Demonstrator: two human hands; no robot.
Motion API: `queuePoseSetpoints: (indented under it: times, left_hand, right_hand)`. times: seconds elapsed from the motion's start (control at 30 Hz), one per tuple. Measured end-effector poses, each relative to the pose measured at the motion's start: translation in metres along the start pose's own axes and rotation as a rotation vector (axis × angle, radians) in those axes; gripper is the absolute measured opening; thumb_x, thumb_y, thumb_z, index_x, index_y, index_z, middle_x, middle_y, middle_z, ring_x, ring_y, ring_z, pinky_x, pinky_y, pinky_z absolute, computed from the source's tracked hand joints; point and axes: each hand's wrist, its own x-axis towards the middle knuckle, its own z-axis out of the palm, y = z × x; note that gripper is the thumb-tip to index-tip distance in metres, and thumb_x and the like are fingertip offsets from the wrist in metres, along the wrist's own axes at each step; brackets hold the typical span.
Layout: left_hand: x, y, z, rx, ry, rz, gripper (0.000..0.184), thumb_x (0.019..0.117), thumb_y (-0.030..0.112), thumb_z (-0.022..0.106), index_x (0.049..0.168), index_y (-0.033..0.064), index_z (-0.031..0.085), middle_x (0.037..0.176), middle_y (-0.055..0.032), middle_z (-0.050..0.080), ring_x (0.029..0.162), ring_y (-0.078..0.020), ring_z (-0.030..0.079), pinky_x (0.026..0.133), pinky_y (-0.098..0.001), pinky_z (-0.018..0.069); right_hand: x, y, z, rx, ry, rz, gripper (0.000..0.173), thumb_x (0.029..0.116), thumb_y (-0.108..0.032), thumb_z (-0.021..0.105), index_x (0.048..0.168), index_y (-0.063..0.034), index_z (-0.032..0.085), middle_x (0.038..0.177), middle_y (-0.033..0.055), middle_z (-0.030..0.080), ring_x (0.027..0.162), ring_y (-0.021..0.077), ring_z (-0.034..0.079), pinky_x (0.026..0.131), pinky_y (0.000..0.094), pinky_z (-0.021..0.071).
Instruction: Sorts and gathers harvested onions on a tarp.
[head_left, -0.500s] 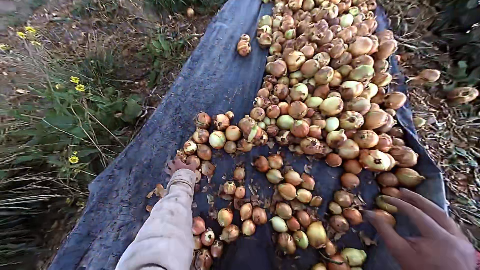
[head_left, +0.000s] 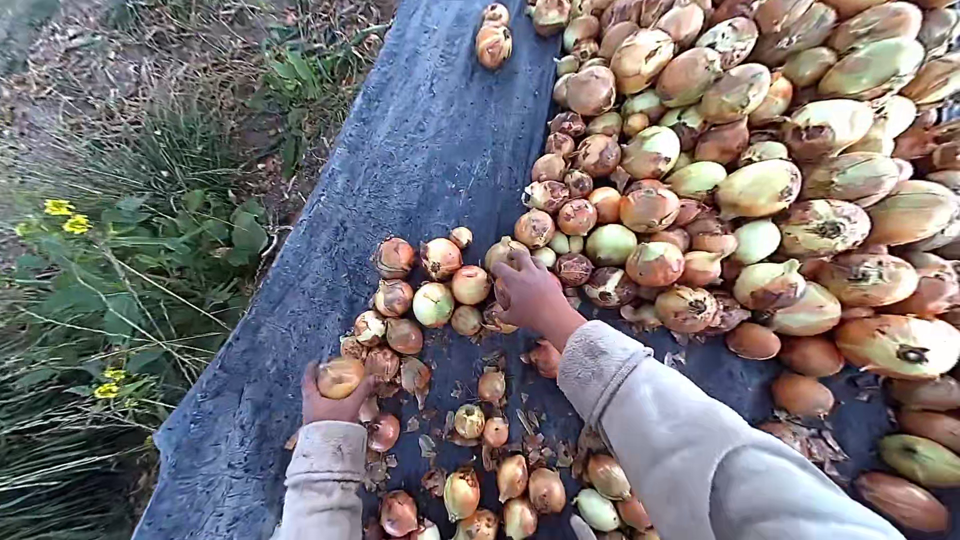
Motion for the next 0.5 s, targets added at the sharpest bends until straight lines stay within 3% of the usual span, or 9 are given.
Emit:
queuePoseSetpoints:
  times: [0.07,0.13,0.23,0.3,0.37,0.43,0.5]
  left_hand:
    - [0.021,0.052,0.006,0.035,-0.07,0.022,0.098,0.0696,0.022,0.096,0.147,-0.0062,0.043,0.138,-0.0326,0.055,0.13,-0.0436,0.055,0.112,-0.0573,0.042]
    - [0.052,0.094,0.021,0.016,-0.226,0.022,0.084,0.0768,0.026,0.092,0.141,-0.0075,0.049,0.142,-0.0322,0.052,0.133,-0.0441,0.052,0.113,-0.0594,0.0395]
    - [0.078,0.13,0.061,-0.155,-0.471,-0.081,0.063,0.0887,0.022,0.081,0.138,-0.0047,0.052,0.128,-0.0277,0.061,0.116,-0.0348,0.062,0.104,-0.0518,0.0488]
    - [0.081,0.14,0.079,-0.256,-0.54,-0.172,0.059,0.0929,0.022,0.076,0.14,-0.0024,0.05,0.125,-0.026,0.062,0.11,-0.0315,0.063,0.099,-0.0483,0.0504]
    - [0.086,0.138,0.088,-0.344,-0.556,-0.22,0.059,0.0941,0.027,0.075,0.141,0.0009,0.049,0.121,-0.0234,0.063,0.104,-0.029,0.064,0.094,-0.0473,0.0536]
    - [0.087,0.133,0.092,-0.372,-0.561,-0.225,0.058,0.0955,0.034,0.072,0.14,0.0023,0.051,0.117,-0.0214,0.064,0.1,-0.0275,0.065,0.089,-0.0471,0.0547]
    - [0.088,0.129,0.098,-0.385,-0.549,-0.192,0.056,0.0965,0.037,0.07,0.136,0.0005,0.054,0.115,-0.0198,0.066,0.098,-0.0251,0.065,0.09,-0.0451,0.0549]
  right_hand:
    - [-0.007,0.001,-0.004,0.043,-0.021,-0.001,0.099,0.0623,-0.013,0.097,0.15,-0.0211,0.051,0.158,0.0272,0.035,0.137,0.0533,0.042,0.099,0.0652,0.0482]
    - [-0.017,0.003,-0.004,0.107,-0.018,0.011,0.102,0.0625,-0.007,0.095,0.152,-0.0211,0.048,0.156,0.0285,0.037,0.136,0.0525,0.043,0.104,0.0641,0.0458]
    - [-0.042,0.019,0.012,0.229,0.126,-0.04,0.092,0.0664,-0.009,0.094,0.149,-0.0144,0.052,0.146,0.0252,0.05,0.128,0.0458,0.055,0.101,0.0596,0.0501]
    - [-0.064,0.031,0.024,0.331,0.231,-0.089,0.099,0.0618,-0.018,0.097,0.148,-0.007,0.05,0.139,0.0229,0.058,0.12,0.0398,0.063,0.097,0.0568,0.0541]
    - [-0.084,0.031,0.028,0.469,0.169,0.02,0.108,0.0598,-0.028,0.1,0.15,-0.0081,0.045,0.137,0.0199,0.061,0.118,0.0349,0.065,0.098,0.0544,0.0536]
    - [-0.092,0.027,0.041,0.564,0.112,0.082,0.103,0.0574,-0.034,0.101,0.144,-0.0087,0.052,0.129,0.0173,0.065,0.114,0.0313,0.066,0.097,0.0527,0.0538]
    - [-0.086,0.02,0.054,0.553,0.035,0.028,0.094,0.0564,-0.04,0.1,0.136,-0.0108,0.059,0.14,0.0096,0.06,0.126,0.0261,0.059,0.103,0.0503,0.0514]
